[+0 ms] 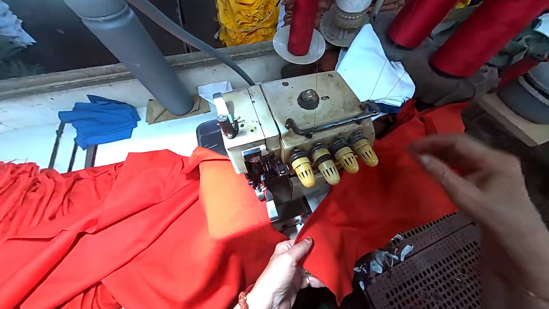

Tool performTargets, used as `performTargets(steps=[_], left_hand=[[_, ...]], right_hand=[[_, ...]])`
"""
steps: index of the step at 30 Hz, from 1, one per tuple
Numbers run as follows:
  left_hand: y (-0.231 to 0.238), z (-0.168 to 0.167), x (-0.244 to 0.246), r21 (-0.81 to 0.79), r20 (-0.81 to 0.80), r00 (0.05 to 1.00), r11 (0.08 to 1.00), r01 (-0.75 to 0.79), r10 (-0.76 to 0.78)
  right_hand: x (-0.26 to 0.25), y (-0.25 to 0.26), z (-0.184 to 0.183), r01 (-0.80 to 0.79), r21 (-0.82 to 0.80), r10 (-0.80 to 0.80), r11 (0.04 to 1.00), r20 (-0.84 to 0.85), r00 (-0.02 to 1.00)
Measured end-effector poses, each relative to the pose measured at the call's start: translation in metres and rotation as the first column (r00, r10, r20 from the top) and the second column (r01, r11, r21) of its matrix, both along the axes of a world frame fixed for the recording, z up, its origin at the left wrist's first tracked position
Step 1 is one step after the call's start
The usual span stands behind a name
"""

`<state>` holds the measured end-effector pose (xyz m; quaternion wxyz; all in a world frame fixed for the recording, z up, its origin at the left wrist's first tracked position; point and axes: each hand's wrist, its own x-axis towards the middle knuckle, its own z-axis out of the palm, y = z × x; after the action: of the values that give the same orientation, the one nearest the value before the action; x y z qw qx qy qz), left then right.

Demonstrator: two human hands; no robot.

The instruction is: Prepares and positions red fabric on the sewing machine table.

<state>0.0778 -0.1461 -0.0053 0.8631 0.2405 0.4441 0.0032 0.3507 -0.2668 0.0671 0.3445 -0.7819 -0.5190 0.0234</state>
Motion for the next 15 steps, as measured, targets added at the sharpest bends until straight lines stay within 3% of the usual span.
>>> performTargets(steps=[4,6,9,12,14,15], left_hand=[[0.009,0.020,0.004,-0.023,-0.029,1.000,1.000,0.008,-0.009],[0.010,0.015,0.003,-0.046,0.004,1.000,0.999,-0.015,0.015],[0.009,0.008,0.004,-0.140,0.063,0.995,0.988,-0.068,0.078],[0.006,0.013,0.004,-0.164,0.071,0.995,0.985,-0.061,0.073],[0.001,0.011,-0.001,0.052,0.143,0.990,0.998,-0.016,0.009],[-0.004,0.010,-0.006,0.327,0.157,0.986,0.945,-0.003,-0.051]], right_hand=[[-0.049,-0.024,-0.046,-0.365,-0.088,0.354,0.927,-0.119,0.928],[-0.081,-0.034,-0.070,-0.437,-0.125,0.422,0.891,-0.134,0.897],[-0.119,-0.042,-0.109,-0.333,-0.016,0.333,0.943,0.007,0.943],[-0.132,-0.036,-0.127,-0.190,0.216,0.194,0.958,-0.001,0.981],[-0.125,-0.029,-0.117,-0.190,0.326,0.209,0.926,-0.025,0.978],[-0.119,-0.026,-0.108,-0.220,0.334,0.243,0.916,-0.028,0.970]])
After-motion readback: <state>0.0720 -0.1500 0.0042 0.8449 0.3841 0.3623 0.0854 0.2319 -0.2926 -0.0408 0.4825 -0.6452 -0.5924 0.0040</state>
